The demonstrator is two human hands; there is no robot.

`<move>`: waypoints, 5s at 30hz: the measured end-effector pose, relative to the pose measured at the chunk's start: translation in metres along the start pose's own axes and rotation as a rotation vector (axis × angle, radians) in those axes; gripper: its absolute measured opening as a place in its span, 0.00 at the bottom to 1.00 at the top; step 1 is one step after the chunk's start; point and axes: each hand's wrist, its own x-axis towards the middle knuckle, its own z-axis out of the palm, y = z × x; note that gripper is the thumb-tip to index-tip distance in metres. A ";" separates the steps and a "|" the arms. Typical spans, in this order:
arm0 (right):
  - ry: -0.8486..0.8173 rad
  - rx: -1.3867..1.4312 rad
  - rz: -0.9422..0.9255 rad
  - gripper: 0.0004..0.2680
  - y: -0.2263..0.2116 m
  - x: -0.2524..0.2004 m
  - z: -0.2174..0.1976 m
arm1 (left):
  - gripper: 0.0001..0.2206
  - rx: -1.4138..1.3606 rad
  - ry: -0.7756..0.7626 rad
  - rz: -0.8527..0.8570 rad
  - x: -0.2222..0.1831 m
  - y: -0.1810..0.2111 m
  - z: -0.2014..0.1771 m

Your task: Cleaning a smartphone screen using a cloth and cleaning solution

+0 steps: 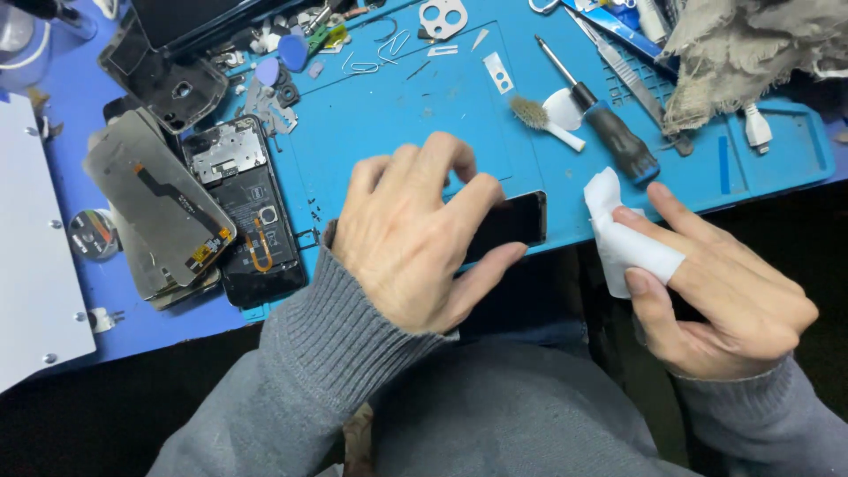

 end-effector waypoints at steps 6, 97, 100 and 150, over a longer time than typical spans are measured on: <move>0.014 0.021 0.026 0.07 -0.007 -0.004 -0.003 | 0.11 0.071 -0.159 0.047 -0.003 -0.005 -0.015; -0.055 0.384 0.530 0.13 -0.099 0.083 0.069 | 0.14 -0.688 1.270 -0.770 -0.035 -0.038 -0.033; -0.033 0.508 0.617 0.12 -0.104 0.095 0.083 | 0.19 -1.709 1.359 -0.528 -0.029 -0.015 -0.025; -0.247 0.281 -0.321 0.17 -0.143 0.146 0.092 | 0.34 -2.309 1.030 -0.052 -0.046 -0.012 -0.007</move>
